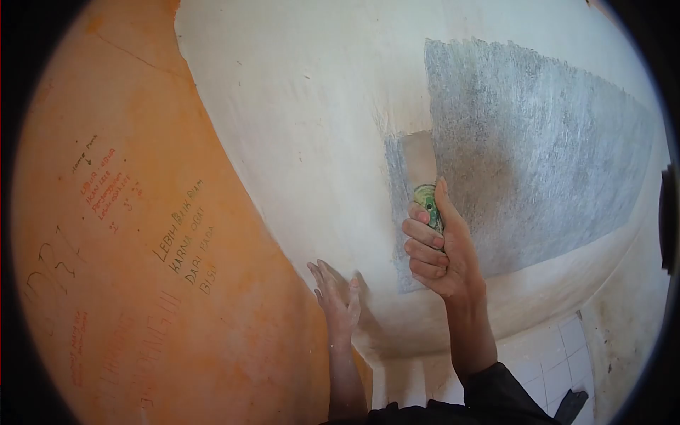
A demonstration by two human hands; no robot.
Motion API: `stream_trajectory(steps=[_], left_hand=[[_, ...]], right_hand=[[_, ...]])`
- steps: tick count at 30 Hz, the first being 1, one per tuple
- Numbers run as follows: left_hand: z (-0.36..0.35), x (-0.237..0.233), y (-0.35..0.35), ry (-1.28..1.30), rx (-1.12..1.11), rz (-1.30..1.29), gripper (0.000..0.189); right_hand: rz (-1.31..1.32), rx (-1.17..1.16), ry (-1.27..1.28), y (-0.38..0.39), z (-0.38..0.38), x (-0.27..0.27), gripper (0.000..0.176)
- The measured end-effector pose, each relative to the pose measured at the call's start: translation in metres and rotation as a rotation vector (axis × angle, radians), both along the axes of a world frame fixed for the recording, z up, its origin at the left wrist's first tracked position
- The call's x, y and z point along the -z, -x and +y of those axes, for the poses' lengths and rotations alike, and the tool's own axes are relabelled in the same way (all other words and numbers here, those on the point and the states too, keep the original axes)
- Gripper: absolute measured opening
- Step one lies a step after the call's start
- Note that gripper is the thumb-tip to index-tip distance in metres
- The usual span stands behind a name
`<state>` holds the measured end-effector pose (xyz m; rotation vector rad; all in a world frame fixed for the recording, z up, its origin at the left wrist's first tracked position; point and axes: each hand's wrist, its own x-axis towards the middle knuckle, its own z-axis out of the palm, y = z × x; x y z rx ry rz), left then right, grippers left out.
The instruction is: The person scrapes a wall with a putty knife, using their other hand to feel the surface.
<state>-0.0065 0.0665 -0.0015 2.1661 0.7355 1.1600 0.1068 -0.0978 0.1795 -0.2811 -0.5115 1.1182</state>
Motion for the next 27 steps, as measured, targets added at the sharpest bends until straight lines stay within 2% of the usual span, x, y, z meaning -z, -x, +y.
stream_trajectory(steps=[3, 5, 6, 8, 11, 13, 17, 19, 22, 26, 27], left_hand=[[-0.006, 0.003, 0.000, 0.009, 0.012, -0.077, 0.088], [-0.005, 0.001, -0.004, 0.012, -0.008, -0.075, 0.087], [-0.006, 0.000, -0.005, 0.015, -0.015, -0.075, 0.087], [-0.007, -0.002, -0.002, 0.032, -0.008, -0.072, 0.087], [-0.008, -0.005, 0.000, 0.071, 0.005, -0.077, 0.086], [-0.007, 0.000, 0.002, 0.054, 0.004, -0.063, 0.085], [-0.003, -0.002, 0.006, 0.046, 0.023, -0.079, 0.083], [-0.006, -0.007, 0.003, 0.068, 0.048, -0.121, 0.081], [-0.015, -0.001, 0.007, 0.083, 0.063, -0.123, 0.078], [-0.019, 0.000, -0.001, 0.068, 0.050, -0.117, 0.077], [-0.021, -0.001, 0.000, 0.068, 0.048, -0.113, 0.077]], right_hand=[[-0.013, 0.050, 0.073, -0.008, -0.002, 0.025, 0.052], [-0.027, -0.096, -0.038, -0.010, -0.001, 0.041, 0.051], [-0.027, -0.102, -0.035, -0.012, 0.003, 0.024, 0.051], [-0.178, 0.096, 0.007, -0.016, 0.014, -0.020, 0.050], [-0.108, 0.032, -0.038, -0.007, 0.008, -0.025, 0.050], [-0.038, 0.033, 0.006, -0.004, 0.002, 0.013, 0.050], [-0.046, 0.060, 0.037, -0.011, -0.003, 0.007, 0.050], [0.004, -0.041, -0.004, -0.010, -0.008, 0.000, 0.050], [0.005, -0.014, 0.026, -0.008, -0.010, 0.038, 0.050], [-0.060, 0.013, 0.075, -0.027, -0.004, -0.006, 0.050], [-0.099, 0.043, -0.005, -0.030, -0.001, -0.032, 0.050]])
